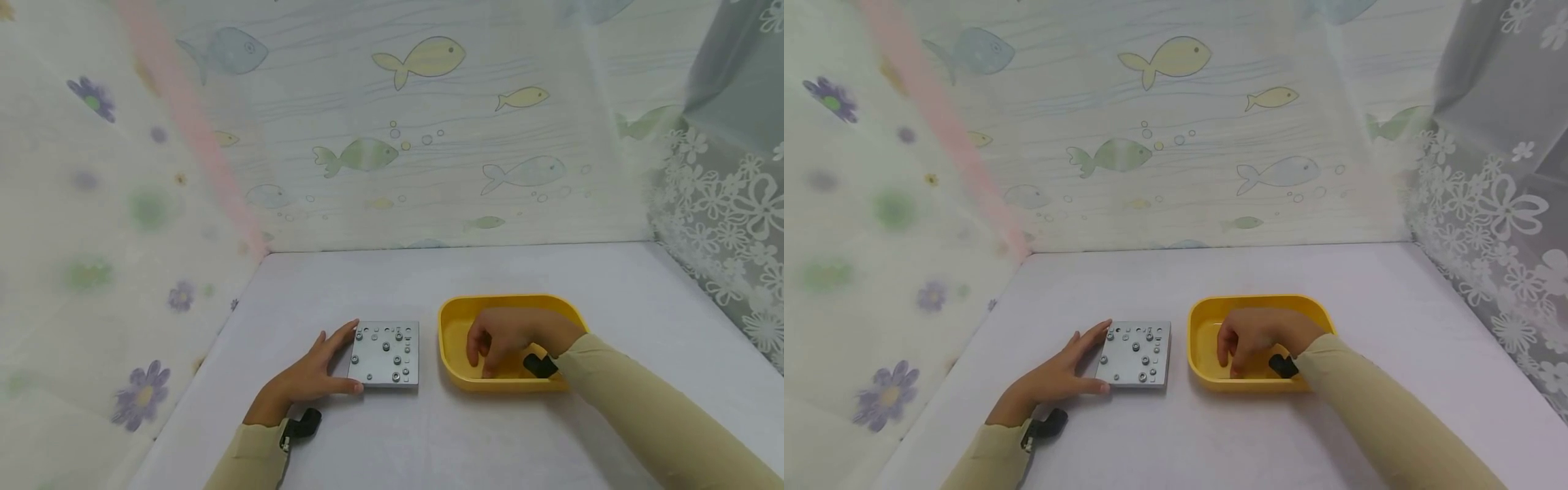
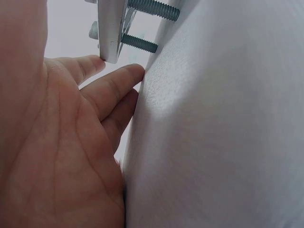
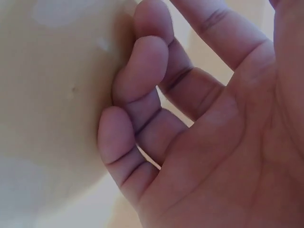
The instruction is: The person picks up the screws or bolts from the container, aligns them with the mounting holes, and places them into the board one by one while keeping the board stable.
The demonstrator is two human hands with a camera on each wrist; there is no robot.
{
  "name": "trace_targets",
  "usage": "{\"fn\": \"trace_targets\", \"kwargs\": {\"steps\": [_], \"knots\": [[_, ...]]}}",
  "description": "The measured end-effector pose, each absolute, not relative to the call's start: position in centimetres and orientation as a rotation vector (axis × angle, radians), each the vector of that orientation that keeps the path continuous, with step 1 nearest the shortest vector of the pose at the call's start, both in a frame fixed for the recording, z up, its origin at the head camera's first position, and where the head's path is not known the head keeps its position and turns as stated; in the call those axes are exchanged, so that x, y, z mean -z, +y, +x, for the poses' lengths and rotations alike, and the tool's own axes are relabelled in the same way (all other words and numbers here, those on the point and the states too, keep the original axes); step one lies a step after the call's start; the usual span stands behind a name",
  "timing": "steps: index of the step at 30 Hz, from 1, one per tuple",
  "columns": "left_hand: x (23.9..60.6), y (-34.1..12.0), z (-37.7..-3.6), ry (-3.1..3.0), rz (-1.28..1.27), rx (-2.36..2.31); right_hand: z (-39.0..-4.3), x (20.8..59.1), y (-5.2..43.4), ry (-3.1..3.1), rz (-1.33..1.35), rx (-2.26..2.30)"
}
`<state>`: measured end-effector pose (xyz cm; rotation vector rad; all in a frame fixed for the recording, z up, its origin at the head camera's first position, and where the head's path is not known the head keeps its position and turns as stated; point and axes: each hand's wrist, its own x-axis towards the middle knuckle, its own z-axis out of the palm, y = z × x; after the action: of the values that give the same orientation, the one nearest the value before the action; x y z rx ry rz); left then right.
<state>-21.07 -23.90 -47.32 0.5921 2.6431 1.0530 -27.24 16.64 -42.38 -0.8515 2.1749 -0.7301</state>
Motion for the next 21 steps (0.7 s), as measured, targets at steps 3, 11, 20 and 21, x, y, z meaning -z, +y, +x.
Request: {"fn": "trace_targets", "kwargs": {"steps": [3,11,20,21], "knots": [[47.3,-23.92,-21.08,2.64,0.592,-1.057,-27.26,42.41,16.63,2.192,-0.846,0.716],[47.34,-23.96,-21.1,2.643,0.556,-1.037,-27.2,42.26,16.49,2.182,-0.83,0.738],[47.58,-24.05,-21.19,2.646,0.57,-1.045,-27.27,42.12,16.34,2.214,-0.836,0.718],[47.57,-24.03,-21.17,2.645,0.57,-1.046,-27.31,42.04,16.38,2.226,-0.834,0.711]]}}
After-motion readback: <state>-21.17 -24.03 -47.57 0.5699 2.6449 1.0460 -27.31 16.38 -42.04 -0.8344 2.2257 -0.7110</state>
